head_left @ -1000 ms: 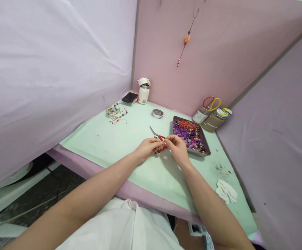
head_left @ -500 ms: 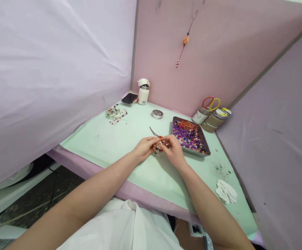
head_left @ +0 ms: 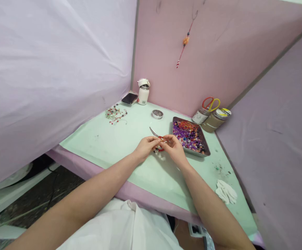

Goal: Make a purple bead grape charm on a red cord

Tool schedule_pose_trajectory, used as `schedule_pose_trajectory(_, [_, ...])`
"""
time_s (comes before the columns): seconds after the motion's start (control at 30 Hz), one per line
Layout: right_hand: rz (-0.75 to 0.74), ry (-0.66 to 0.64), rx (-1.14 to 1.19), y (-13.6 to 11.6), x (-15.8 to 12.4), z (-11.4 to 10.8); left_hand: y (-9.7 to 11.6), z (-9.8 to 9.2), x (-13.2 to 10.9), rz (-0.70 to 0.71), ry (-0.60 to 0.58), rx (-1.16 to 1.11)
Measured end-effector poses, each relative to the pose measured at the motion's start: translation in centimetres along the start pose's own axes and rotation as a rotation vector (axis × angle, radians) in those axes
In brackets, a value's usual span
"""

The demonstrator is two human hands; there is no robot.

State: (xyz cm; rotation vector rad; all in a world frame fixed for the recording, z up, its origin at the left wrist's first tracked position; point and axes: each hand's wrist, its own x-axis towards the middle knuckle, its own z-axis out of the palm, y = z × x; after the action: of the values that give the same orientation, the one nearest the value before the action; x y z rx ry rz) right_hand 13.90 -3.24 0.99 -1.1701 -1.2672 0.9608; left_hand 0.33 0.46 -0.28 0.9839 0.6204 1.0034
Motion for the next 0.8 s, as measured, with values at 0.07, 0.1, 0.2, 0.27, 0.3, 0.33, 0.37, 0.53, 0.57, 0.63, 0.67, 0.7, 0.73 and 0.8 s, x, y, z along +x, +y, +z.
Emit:
schedule_pose_trajectory(0.07, [0.012, 0.0, 0.008, -0.06, -0.02, 0.0, -0.03, 0.0, 0.01, 0.013, 0.006, 0.019])
schedule_pose_trajectory(0.1, [0.014, -0.001, 0.013, -0.06, -0.03, -0.02, -0.03, -0.01, 0.02, 0.012, 0.006, 0.014])
schedule_pose_trajectory(0.2, [-0.005, 0.001, 0.02, 0.07, -0.05, -0.11, 0.03, -0.06, 0.03, -0.008, 0.001, -0.028])
schedule_pose_trajectory(0.27, [-0.033, -0.002, 0.001, 0.21, -0.04, -0.15, 0.05, -0.14, 0.05, -0.024, -0.002, -0.054])
schedule_pose_trajectory(0.3, [-0.046, -0.008, -0.012, 0.29, -0.03, -0.14, 0.05, -0.18, 0.06, -0.029, -0.003, -0.061])
schedule_pose_trajectory(0.33, [-0.054, -0.02, -0.022, 0.36, -0.03, -0.11, 0.04, -0.23, 0.07, -0.031, -0.005, -0.065])
schedule_pose_trajectory(0.37, [-0.058, -0.034, -0.03, 0.42, -0.04, -0.04, 0.02, -0.26, 0.06, -0.034, -0.008, -0.069])
schedule_pose_trajectory(0.53, [-0.068, -0.073, -0.044, 0.62, -0.08, 0.28, -0.1, -0.33, 0.05, -0.04, -0.025, -0.058])
schedule_pose_trajectory(0.57, [-0.071, -0.064, -0.04, 0.63, -0.07, 0.28, -0.12, -0.32, 0.05, -0.037, -0.024, -0.049])
schedule_pose_trajectory(0.63, [-0.073, -0.034, -0.032, 0.62, -0.05, 0.21, -0.14, -0.27, 0.07, -0.029, -0.021, -0.028])
schedule_pose_trajectory(0.67, [-0.072, -0.021, -0.032, 0.61, -0.04, 0.16, -0.13, -0.24, 0.07, -0.026, -0.02, -0.02])
schedule_pose_trajectory(0.7, [-0.069, -0.009, -0.034, 0.6, -0.03, 0.11, -0.12, -0.19, 0.08, -0.025, -0.02, -0.014])
schedule_pose_trajectory(0.73, [-0.066, 0.002, -0.039, 0.58, -0.03, 0.08, -0.11, -0.15, 0.07, -0.024, -0.019, -0.008])
schedule_pose_trajectory(0.8, [-0.056, 0.015, -0.041, 0.52, -0.02, 0.06, -0.06, -0.07, 0.04, -0.022, -0.016, -0.002])
